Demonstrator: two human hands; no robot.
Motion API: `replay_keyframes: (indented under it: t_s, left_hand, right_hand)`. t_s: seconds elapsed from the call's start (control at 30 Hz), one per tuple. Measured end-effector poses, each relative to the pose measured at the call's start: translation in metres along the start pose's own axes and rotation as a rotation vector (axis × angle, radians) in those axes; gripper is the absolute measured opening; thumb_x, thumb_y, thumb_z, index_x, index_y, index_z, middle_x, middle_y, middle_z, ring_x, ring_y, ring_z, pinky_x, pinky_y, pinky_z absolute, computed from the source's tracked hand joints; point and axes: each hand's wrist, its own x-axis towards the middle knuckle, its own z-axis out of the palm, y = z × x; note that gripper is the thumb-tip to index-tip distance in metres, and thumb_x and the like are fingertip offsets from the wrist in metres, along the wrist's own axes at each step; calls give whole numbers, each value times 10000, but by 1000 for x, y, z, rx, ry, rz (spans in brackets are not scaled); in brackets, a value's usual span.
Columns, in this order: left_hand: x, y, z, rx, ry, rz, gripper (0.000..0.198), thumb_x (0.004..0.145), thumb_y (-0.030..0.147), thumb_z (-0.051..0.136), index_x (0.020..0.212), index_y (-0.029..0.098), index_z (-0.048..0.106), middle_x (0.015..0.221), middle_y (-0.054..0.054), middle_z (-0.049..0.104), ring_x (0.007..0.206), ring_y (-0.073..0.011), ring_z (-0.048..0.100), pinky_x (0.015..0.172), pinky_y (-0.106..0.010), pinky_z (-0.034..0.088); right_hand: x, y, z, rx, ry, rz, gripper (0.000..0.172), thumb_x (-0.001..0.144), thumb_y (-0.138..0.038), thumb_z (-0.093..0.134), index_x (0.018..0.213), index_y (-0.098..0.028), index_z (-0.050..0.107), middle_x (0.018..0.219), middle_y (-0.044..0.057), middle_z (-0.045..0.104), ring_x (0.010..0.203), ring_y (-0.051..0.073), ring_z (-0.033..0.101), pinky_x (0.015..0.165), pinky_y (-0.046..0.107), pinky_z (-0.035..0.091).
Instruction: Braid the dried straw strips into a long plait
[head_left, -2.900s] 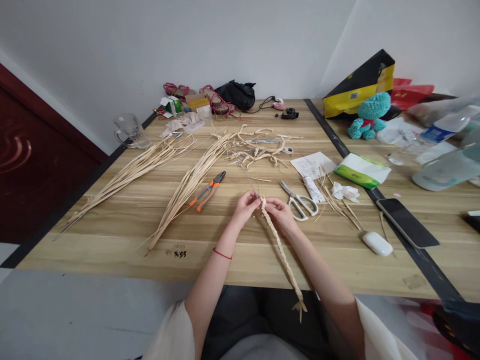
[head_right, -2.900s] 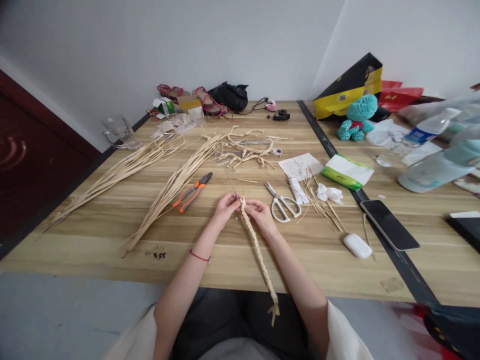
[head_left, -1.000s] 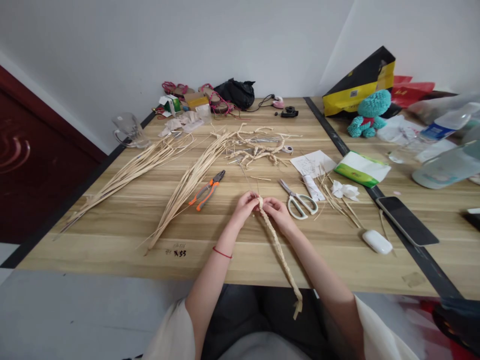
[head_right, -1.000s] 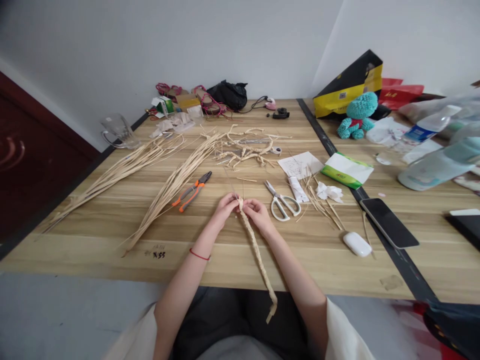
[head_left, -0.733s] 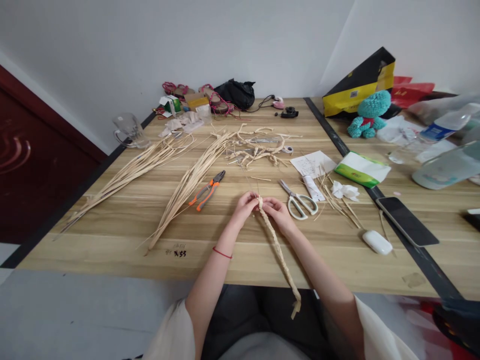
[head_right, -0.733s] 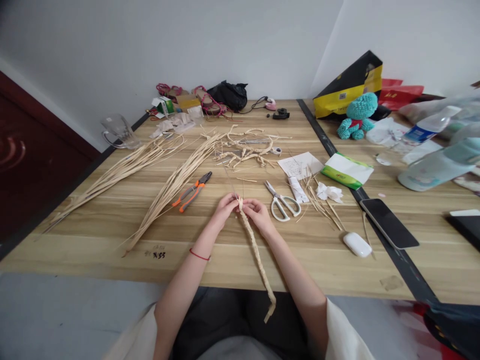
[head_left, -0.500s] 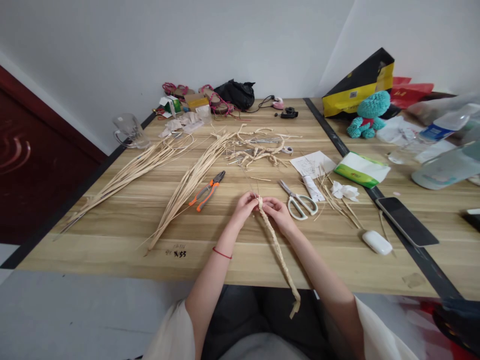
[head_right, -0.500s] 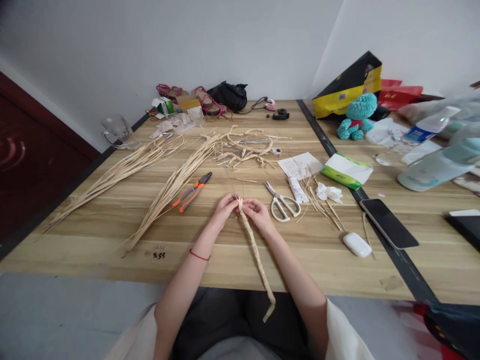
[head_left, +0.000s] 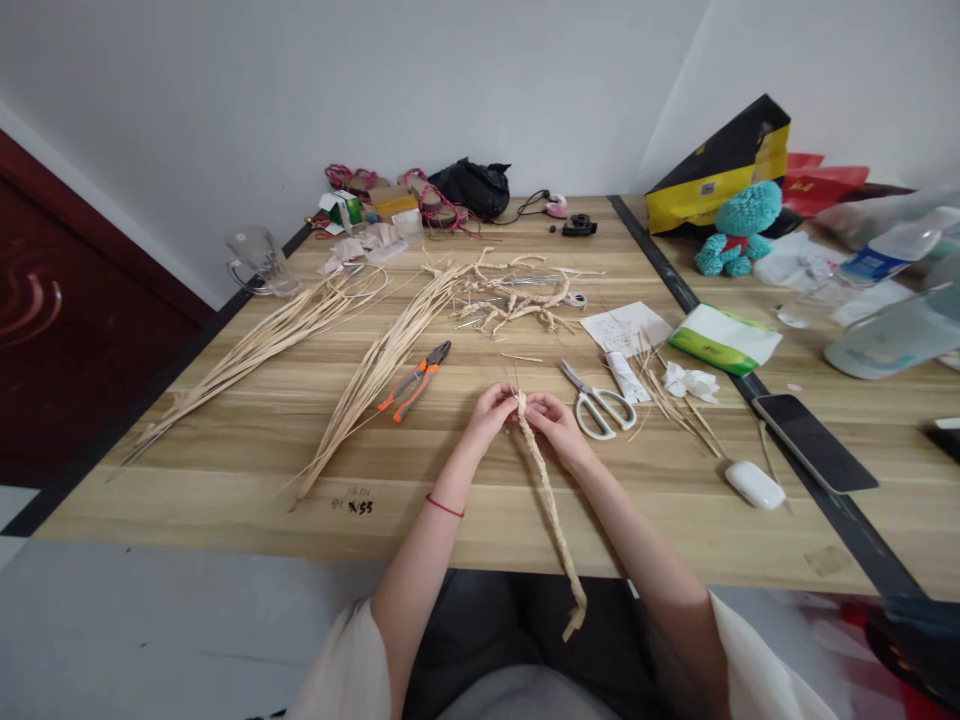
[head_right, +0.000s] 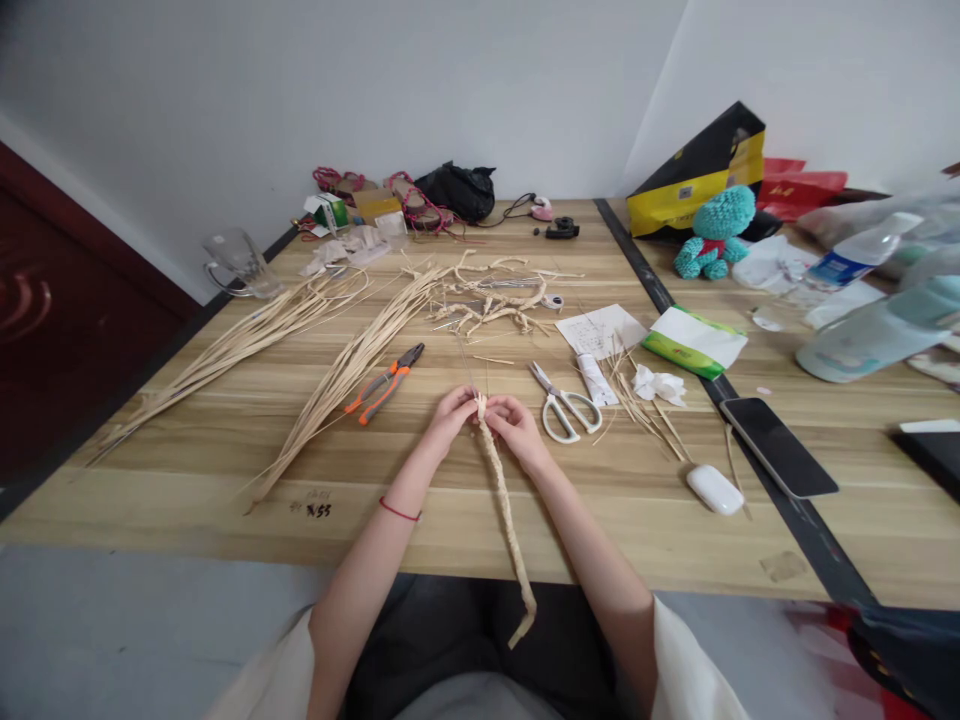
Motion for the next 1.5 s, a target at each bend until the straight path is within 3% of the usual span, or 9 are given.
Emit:
replay_keyframes:
  t_s: [0.2,0.57,0.87,1.5]
  left_hand:
    - [0,0,0,-9,2,-11,173,650,285,646,741,159,569,657,26,565,575,-81,495,551,-193,371]
    - [0,0,0,-31,-2,-4,229,635,321,680,752,153,580,685,13,582,600,-87,498,567,-197,378]
    - [0,0,-1,-46,-41,-6,265,624,331,699,773,143,586,730,8,591,645,-91,522,600,-201,386]
    - [1,-3,0,-38,-1,-2,272,675,397,679,749,150,593,688,20,573,613,-87,493,574,-194,361]
  right_hand:
    - [-1,0,0,-11,11,-10,278,655,-429,738,781,-221,604,689,-9,650,607,136,558,560,246,414]
    - [1,3,-1,16,-8,-33,332,657,-437,737,877,-234,595,697,-3,651,638,150,577,571,251,416]
    - [2,4,-2,-27,26,-93,273,664,-414,738,778,-198,615,616,-31,590,479,77,424,486,228,343]
    - [2,5,-1,30,10,-93,303,695,-366,719,933,-232,587,696,-22,631,575,111,507,517,224,354]
